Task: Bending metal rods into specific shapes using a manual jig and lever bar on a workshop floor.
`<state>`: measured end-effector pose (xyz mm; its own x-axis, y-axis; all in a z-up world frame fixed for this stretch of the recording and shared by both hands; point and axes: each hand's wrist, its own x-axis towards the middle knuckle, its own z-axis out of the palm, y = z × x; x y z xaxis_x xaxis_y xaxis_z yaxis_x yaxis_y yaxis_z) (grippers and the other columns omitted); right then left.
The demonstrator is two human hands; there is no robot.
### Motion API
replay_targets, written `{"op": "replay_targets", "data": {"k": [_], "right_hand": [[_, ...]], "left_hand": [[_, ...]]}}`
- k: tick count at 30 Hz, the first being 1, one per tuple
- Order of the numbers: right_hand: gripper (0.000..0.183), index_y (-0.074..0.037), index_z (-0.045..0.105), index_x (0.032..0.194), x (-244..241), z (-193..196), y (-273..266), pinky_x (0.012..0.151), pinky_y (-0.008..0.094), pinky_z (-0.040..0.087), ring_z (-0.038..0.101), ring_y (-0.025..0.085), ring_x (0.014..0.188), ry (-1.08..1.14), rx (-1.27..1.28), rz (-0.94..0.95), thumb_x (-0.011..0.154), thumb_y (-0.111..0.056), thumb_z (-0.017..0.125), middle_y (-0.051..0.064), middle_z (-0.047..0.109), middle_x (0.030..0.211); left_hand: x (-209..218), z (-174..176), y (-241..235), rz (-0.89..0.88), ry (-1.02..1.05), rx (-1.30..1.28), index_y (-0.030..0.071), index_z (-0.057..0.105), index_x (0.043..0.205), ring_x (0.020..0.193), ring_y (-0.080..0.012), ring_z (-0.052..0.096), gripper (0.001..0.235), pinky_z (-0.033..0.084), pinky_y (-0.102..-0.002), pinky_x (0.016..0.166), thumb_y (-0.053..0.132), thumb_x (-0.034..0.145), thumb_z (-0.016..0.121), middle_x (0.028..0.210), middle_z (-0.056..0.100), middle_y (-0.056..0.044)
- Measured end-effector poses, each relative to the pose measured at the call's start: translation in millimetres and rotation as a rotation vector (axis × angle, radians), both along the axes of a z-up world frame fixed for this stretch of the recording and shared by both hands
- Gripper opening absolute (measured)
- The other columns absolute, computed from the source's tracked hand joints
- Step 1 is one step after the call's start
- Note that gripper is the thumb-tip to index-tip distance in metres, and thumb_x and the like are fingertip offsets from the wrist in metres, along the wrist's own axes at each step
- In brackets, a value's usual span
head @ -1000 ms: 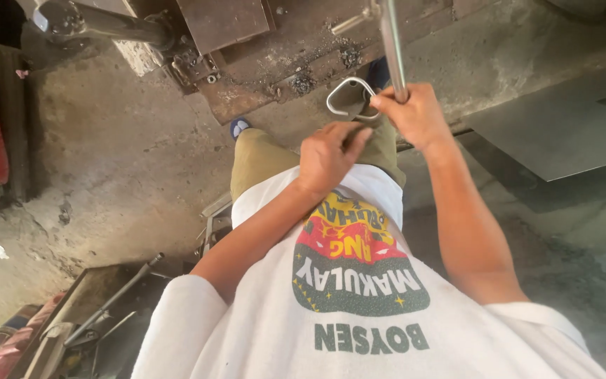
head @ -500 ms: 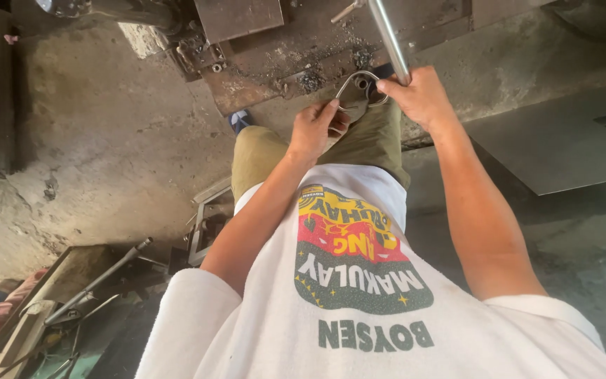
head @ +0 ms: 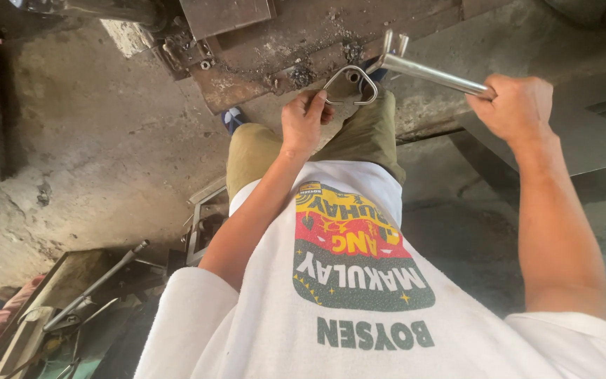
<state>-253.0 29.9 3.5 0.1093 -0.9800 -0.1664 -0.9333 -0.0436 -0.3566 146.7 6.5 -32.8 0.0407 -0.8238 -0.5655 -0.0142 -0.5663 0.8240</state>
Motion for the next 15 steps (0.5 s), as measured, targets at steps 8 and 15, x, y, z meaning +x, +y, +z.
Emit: {"op": "replay_targets", "data": {"k": [8,15], "right_hand": [[0.032,-0.013,0.066,0.076,3.8,1.3,-22.3,0.060,0.037,0.046,0.061,0.025,0.059,0.108,-0.012,0.122,0.098,-0.031,0.080,0.004,0.061,0.063],[0.025,-0.015,0.067,0.079,19.5,3.2,-25.4,0.061,0.036,0.047,0.062,0.022,0.061,0.035,-0.043,0.146,0.094,-0.030,0.080,0.001,0.062,0.068]], "left_hand": [[0.3,2.9,0.3,0.023,0.056,-0.009,-0.006,0.070,0.105,0.063,-0.0103,0.067,0.028,0.057,-0.026,0.059,0.021,0.101,0.063,0.076,0.073,-0.007],[2.4,-1.1,-1.6,0.006,0.032,-0.011,-0.007,0.071,0.105,0.062,-0.0105,0.066,0.031,0.057,-0.026,0.059,0.022,0.102,0.064,0.075,0.073,-0.008]]}}
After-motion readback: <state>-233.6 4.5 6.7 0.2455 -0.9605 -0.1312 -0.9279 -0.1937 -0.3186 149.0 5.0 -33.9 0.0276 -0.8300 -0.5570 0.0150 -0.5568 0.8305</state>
